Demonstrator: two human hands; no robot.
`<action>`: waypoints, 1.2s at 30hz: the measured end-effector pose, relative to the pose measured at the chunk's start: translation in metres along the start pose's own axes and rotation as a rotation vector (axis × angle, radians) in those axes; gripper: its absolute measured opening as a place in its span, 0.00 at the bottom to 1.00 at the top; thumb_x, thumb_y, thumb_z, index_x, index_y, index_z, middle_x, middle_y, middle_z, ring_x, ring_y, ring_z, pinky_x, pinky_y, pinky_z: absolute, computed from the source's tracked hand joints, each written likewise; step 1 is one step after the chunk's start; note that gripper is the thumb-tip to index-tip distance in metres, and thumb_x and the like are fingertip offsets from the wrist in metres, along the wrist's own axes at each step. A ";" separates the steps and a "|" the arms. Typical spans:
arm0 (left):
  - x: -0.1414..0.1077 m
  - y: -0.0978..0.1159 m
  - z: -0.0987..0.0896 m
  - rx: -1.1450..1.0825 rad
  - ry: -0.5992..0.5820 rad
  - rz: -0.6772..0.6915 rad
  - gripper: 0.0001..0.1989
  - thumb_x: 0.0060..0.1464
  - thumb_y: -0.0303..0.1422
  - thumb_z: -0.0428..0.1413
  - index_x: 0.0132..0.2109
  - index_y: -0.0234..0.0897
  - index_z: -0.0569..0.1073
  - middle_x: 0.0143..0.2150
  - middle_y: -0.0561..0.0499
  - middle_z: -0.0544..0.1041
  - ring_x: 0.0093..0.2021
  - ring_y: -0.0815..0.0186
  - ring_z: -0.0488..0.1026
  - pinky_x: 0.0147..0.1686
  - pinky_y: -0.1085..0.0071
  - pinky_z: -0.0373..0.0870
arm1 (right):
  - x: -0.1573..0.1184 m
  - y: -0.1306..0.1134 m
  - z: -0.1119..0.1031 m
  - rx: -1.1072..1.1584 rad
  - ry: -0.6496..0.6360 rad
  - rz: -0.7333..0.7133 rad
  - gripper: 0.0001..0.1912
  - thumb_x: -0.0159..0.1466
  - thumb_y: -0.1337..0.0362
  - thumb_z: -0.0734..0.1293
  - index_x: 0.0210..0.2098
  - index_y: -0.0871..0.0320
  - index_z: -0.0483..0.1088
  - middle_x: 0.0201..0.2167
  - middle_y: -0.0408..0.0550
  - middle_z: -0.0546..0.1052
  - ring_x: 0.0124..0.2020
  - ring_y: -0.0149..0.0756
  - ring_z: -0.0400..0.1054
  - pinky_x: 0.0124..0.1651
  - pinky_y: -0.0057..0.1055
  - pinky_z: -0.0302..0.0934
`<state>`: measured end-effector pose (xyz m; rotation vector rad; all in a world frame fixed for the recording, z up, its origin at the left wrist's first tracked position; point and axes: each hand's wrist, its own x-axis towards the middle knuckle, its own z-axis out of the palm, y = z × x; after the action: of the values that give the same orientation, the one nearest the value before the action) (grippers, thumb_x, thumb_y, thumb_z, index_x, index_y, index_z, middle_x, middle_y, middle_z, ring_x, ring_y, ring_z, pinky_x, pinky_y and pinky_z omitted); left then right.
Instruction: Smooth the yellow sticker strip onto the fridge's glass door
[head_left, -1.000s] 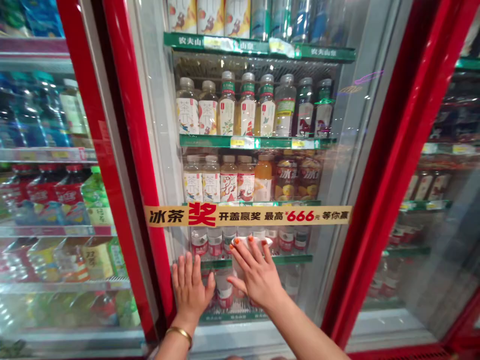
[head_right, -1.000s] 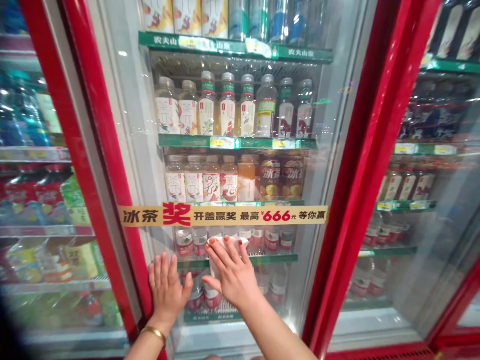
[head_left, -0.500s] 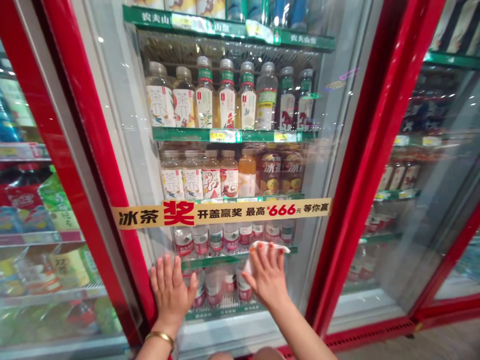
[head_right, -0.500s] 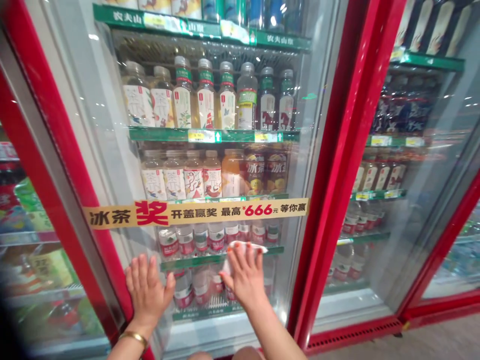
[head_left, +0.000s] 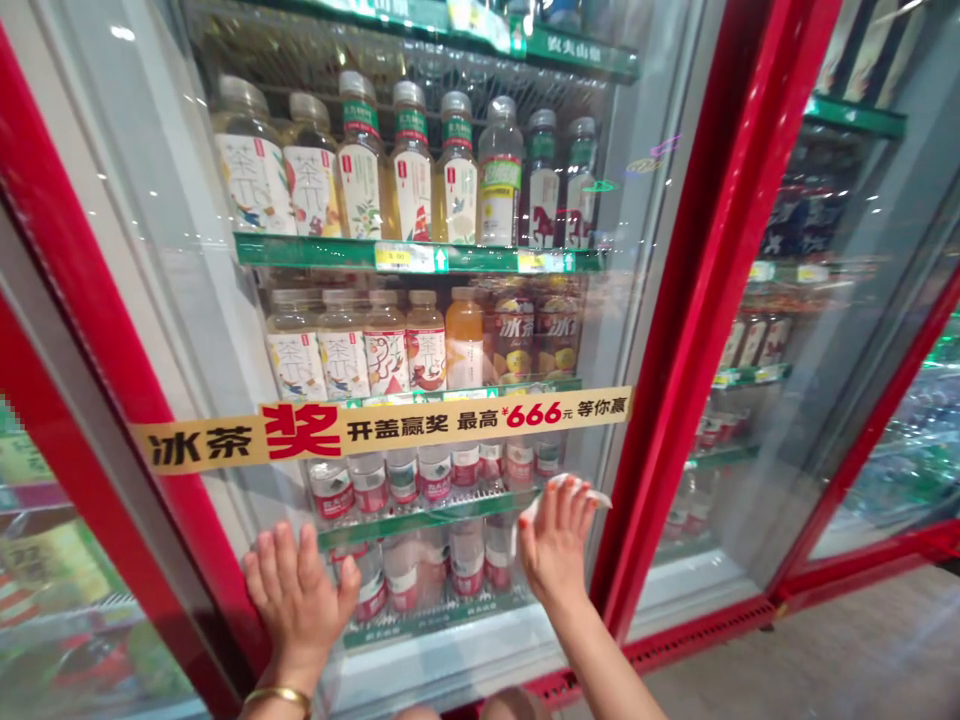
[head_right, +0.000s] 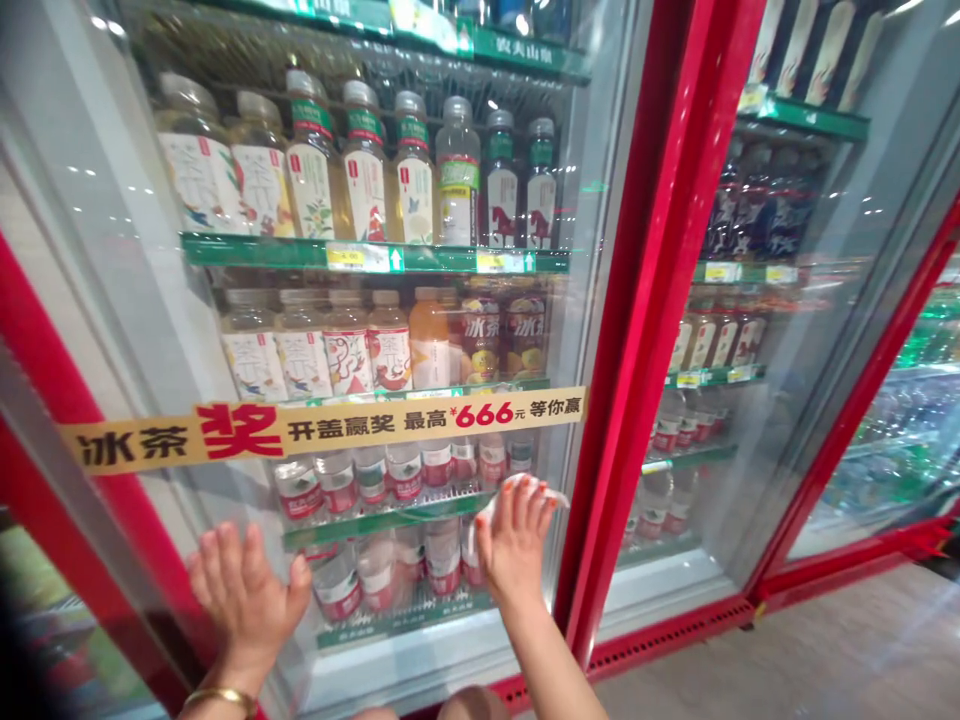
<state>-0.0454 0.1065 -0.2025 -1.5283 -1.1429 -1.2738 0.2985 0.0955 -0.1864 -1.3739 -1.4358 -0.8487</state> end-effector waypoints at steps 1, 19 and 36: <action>0.000 0.000 0.000 0.000 0.002 -0.003 0.47 0.64 0.36 0.60 0.82 0.35 0.47 0.84 0.33 0.46 0.85 0.43 0.41 0.81 0.33 0.43 | 0.009 0.005 0.000 -0.007 0.027 0.113 0.46 0.76 0.61 0.58 0.82 0.62 0.26 0.83 0.67 0.32 0.84 0.63 0.20 0.77 0.79 0.41; -0.009 -0.012 0.006 -0.059 0.010 -0.043 0.48 0.62 0.41 0.61 0.82 0.42 0.49 0.84 0.36 0.49 0.83 0.34 0.45 0.77 0.23 0.45 | 0.004 -0.053 0.001 0.055 -0.107 -0.101 0.38 0.76 0.51 0.61 0.82 0.48 0.49 0.82 0.55 0.55 0.84 0.64 0.36 0.78 0.74 0.46; 0.010 0.006 -0.004 -0.015 0.034 0.032 0.45 0.66 0.36 0.58 0.82 0.32 0.48 0.84 0.32 0.47 0.85 0.47 0.42 0.82 0.40 0.42 | -0.004 -0.071 -0.009 0.076 -0.185 -0.489 0.38 0.76 0.58 0.63 0.81 0.41 0.49 0.83 0.42 0.53 0.85 0.48 0.26 0.83 0.59 0.31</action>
<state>-0.0398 0.1027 -0.1925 -1.5244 -1.0853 -1.2853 0.2293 0.0765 -0.1790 -1.0775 -1.9727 -0.9770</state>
